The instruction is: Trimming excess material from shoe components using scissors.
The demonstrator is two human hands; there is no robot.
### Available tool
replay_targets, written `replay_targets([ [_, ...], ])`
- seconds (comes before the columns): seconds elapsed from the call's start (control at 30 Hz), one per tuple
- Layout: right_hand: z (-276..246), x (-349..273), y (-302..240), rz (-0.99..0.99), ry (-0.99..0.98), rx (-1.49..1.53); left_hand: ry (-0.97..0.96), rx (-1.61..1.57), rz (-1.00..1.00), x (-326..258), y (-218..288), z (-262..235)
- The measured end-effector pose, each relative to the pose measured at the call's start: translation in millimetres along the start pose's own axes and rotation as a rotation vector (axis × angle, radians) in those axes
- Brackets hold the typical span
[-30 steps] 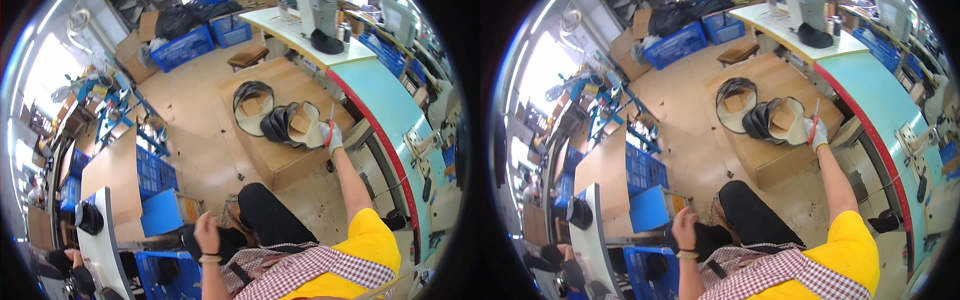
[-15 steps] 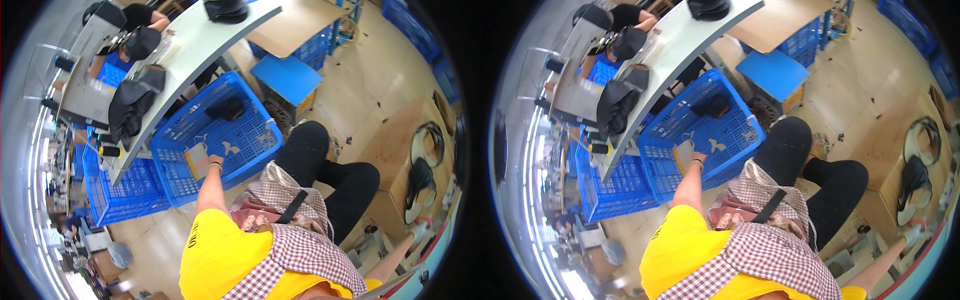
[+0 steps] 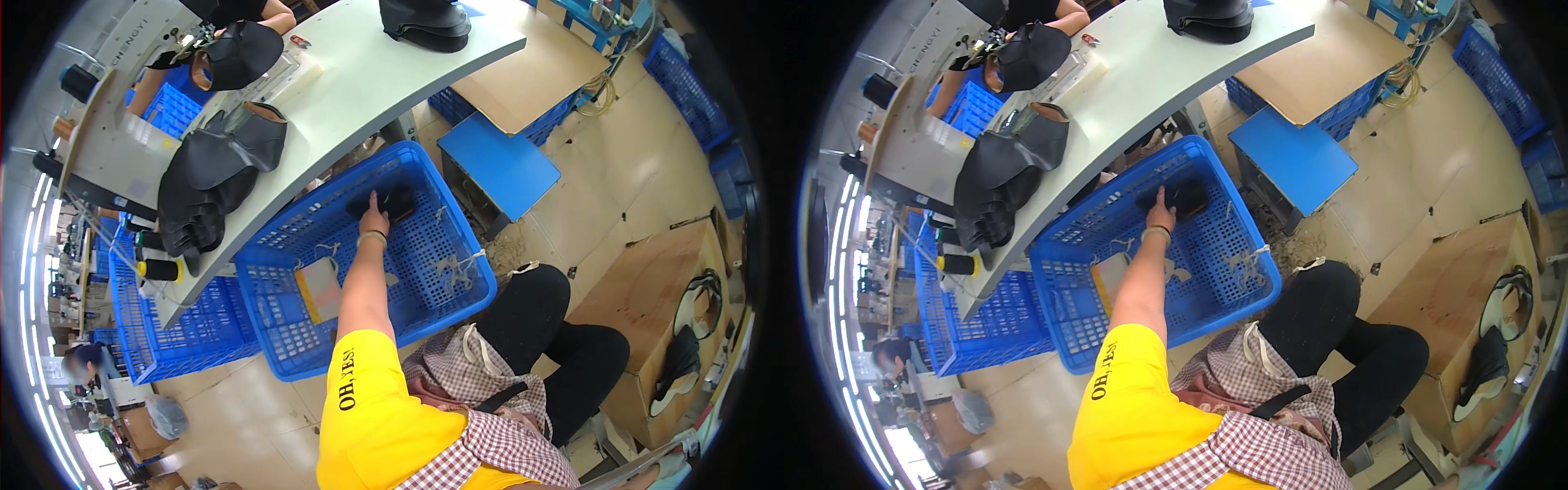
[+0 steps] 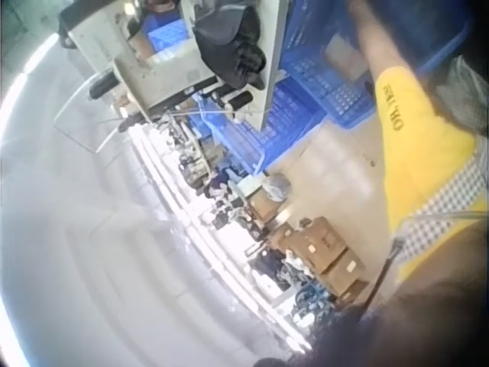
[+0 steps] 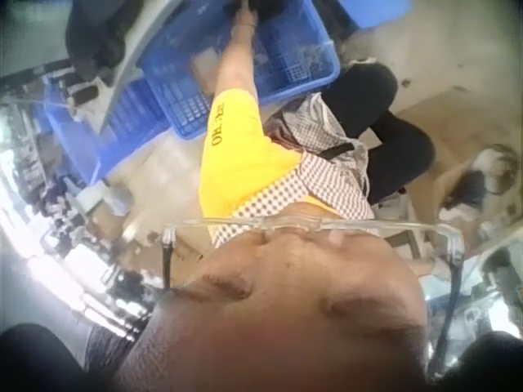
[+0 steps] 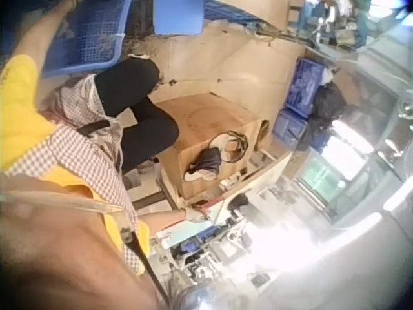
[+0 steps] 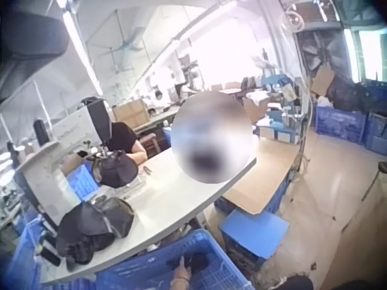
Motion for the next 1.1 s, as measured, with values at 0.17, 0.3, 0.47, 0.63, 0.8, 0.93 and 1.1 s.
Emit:
replay_targets([
  [0.17,46,-50,-34,0.144,-0.341,0.23,-0.037,-0.05,-0.404,18,-57,18],
  [0.3,59,-117,-99,0.158,-0.347,0.213,0.307,-0.172,-0.229,-61,-79,12],
  [0.47,133,-235,-226,0.21,-0.889,0.379,0.524,-0.49,0.145,-121,-43,-99],
  [0.63,146,-386,-313,0.423,-1.291,0.633,0.127,-0.795,0.207,-136,68,-214],
  [0.8,78,-484,-424,-0.04,-1.819,0.649,-0.267,-0.894,0.593,-195,214,-270],
  [0.93,56,-489,-430,-0.024,-1.868,0.701,-0.765,-0.759,0.924,-273,312,-223],
  [1.1,74,-478,-318,0.49,-1.668,0.718,-0.126,-0.933,0.882,-270,340,-209],
])
Point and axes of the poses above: each hand's wrist, its own x-axis towards the middle knuckle, its own z-axis out of the palm, y = z × x, the point moved 8 cm from there along x, towards the middle knuckle, and after that the axes turned 10 degrees about y, right-handed, at the moved point
